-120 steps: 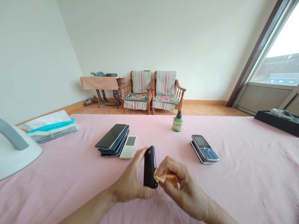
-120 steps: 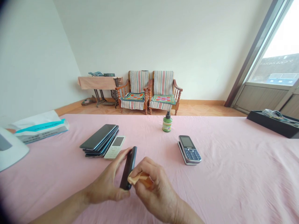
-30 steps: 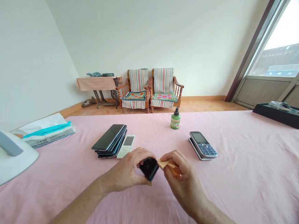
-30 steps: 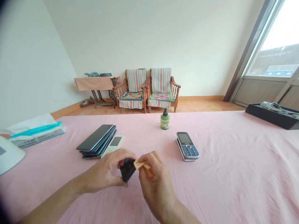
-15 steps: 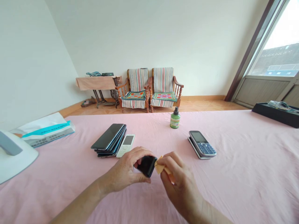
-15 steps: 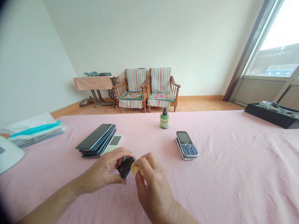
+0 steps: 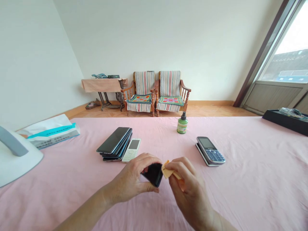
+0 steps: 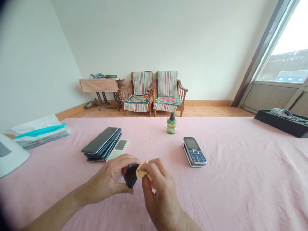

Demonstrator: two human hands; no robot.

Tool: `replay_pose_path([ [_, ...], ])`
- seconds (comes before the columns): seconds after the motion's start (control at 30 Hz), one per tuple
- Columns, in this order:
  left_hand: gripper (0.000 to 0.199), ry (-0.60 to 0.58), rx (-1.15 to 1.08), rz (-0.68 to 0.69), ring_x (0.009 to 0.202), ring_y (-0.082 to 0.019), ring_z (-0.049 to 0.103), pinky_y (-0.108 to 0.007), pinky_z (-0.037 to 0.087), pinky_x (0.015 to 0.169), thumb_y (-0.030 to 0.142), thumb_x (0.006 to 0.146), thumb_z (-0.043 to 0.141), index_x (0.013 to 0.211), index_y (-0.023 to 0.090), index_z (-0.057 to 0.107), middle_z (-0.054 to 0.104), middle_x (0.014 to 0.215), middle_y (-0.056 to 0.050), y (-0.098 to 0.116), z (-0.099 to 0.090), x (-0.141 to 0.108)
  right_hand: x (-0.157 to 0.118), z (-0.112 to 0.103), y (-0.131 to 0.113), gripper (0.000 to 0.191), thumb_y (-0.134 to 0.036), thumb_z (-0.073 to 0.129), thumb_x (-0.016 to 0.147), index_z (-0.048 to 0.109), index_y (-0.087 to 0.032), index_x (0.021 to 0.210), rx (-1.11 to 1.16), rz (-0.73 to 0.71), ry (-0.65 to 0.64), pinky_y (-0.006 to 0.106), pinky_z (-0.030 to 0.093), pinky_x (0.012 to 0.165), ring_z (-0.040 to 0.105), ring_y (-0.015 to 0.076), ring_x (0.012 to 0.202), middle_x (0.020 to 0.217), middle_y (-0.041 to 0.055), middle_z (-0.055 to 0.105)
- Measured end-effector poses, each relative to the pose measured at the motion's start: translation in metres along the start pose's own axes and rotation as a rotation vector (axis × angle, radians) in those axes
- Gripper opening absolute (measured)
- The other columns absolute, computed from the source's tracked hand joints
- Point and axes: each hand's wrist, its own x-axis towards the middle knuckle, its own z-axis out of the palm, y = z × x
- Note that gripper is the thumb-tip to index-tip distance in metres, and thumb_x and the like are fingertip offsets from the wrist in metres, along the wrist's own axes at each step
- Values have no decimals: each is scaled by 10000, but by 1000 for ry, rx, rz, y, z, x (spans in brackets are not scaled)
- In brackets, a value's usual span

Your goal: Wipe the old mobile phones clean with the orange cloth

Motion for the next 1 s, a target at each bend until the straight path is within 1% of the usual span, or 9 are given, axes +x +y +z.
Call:
replay_pose_path([
  [0.23,313,61,68,-13,949,-218,565,-331,459,829,339,789,713,1048,220,582,615,1035,-41,1,5,1,-9,10,-11,278,-1,433,777,586,-208,880,64,-104,-214,223,476,637,584,139,753,867,43,582],
  [0.3,305,51,91,23,994,-226,556,-342,456,866,314,813,690,1077,224,567,611,1076,-50,0,8,0,-6,6,-11,259,-23,455,772,587,-213,888,100,-95,-176,224,474,636,586,141,744,854,37,589],
  [0.37,355,-12,155,68,1028,-233,548,-357,451,899,281,825,676,1150,239,538,600,1138,-56,0,13,-1,0,0,-8,179,-83,486,798,578,-213,883,104,51,-7,230,467,615,585,147,725,822,31,587],
  [0.47,420,-88,312,144,1033,-232,562,-377,465,907,183,863,602,1256,267,483,562,1243,-62,-3,22,-3,10,-9,4,49,-249,540,834,551,-201,834,165,430,187,220,419,500,541,134,591,719,10,571],
  [0.57,436,-70,419,205,1089,-232,554,-384,466,938,109,903,496,1302,280,460,512,1312,-65,-5,28,-4,14,-11,16,213,-393,587,804,534,-187,787,351,719,103,210,384,449,493,113,501,633,-12,557],
  [0.67,487,-68,431,223,1123,-220,534,-365,466,954,75,919,446,1339,322,429,475,1338,-47,-6,31,-5,13,-7,22,284,-449,620,767,518,-184,757,506,843,14,197,366,437,471,96,469,578,-41,519],
  [0.77,605,-26,303,138,1131,-201,521,-356,450,978,-12,851,437,1338,347,426,418,1368,-33,-7,32,-6,10,-3,22,302,-465,618,770,505,-185,742,556,876,1,182,343,429,447,79,455,556,-57,491],
  [0.83,670,63,154,28,1130,-195,518,-345,446,976,-53,763,448,1320,319,445,442,1329,-41,-10,34,-6,9,-2,21,311,-465,624,765,504,-181,731,539,877,1,174,331,423,437,72,451,550,-58,487],
  [1.0,665,150,-236,-257,791,-153,627,-277,519,732,-7,687,472,1322,181,413,639,958,-48,-21,38,-4,10,2,19,329,-493,609,757,510,-179,753,504,901,-24,181,329,403,451,81,425,527,-57,494],
])
